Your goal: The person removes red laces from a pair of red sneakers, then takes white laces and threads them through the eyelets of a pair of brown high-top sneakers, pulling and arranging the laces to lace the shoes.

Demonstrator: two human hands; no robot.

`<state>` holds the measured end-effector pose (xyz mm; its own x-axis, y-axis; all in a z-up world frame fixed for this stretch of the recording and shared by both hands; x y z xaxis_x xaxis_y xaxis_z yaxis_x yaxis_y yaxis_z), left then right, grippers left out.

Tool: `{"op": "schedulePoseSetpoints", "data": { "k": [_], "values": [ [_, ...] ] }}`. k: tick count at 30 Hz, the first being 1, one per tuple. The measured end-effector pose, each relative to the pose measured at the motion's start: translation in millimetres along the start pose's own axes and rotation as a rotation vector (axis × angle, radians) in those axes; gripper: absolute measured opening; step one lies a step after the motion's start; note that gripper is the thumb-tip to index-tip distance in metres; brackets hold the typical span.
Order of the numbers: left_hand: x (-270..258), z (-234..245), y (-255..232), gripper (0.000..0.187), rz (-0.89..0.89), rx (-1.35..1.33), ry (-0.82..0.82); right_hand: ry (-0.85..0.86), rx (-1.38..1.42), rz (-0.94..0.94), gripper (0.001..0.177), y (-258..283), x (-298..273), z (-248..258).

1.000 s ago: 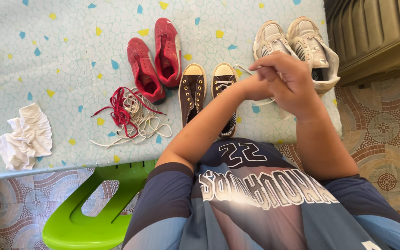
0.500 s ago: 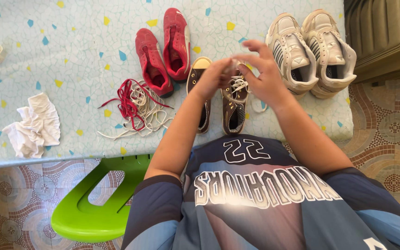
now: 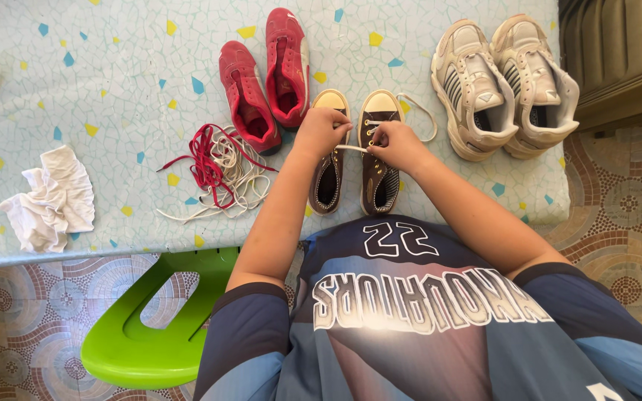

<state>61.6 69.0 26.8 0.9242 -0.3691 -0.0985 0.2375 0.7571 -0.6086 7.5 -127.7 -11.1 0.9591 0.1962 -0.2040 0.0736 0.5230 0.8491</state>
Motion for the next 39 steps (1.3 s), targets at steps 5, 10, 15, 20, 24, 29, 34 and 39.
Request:
{"op": "schedulePoseSetpoints", "data": {
  "k": [5, 10, 15, 20, 24, 29, 34, 39],
  "values": [
    [2.5, 1.9, -8.9, 0.020, -0.104, 0.115, -0.113, -0.018, -0.059, -0.221, 0.040, -1.5, 0.2, 8.5],
    [3.3, 30.9, -27.7, 0.025, -0.057, -0.171, -0.276, 0.166, -0.112, -0.250, 0.038, 6.3, 0.2, 19.5],
    [17.6, 47.7, -26.8, 0.018, 0.116, -0.539, -0.279, -0.246, 0.218, -0.073, 0.019, 15.2, 8.5, 45.2],
    [14.0, 18.0, -24.4, 0.015, -0.075, -0.176, -0.084, -0.267, 0.164, -0.001, 0.028, 10.4, 6.2, 37.9],
    [7.7, -25.6, -14.6, 0.015, -0.035, 0.049, 0.093, -0.082, -0.098, -0.135, 0.016, -12.9, 0.5, 17.5],
    [0.5, -53.0, -6.4, 0.010, -0.022, 0.133, 0.139, -0.057, -0.023, -0.181, 0.026, -38.6, -0.9, 1.5],
    [4.8, -67.0, -12.7, 0.005, -0.082, 0.171, 0.144, -0.065, 0.097, -0.178, 0.030, -48.4, -0.3, -1.2],
    [7.5, -90.3, -10.5, 0.003, -0.047, 0.150, 0.129, -0.141, 0.204, -0.140, 0.029, -53.6, -3.3, -7.6]
  ]
}}
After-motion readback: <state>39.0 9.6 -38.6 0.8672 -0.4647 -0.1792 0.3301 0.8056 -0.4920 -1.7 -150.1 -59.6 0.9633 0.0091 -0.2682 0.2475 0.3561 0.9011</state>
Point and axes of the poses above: each hand's wrist, its own x-axis towards the middle knuckle, its own z-axis out of the back of the hand, y = z × x, the point moved 5 cm from there along x, towards the middle knuckle, and after that the axes turned 13 degrees about x, right-handed, at the moved point
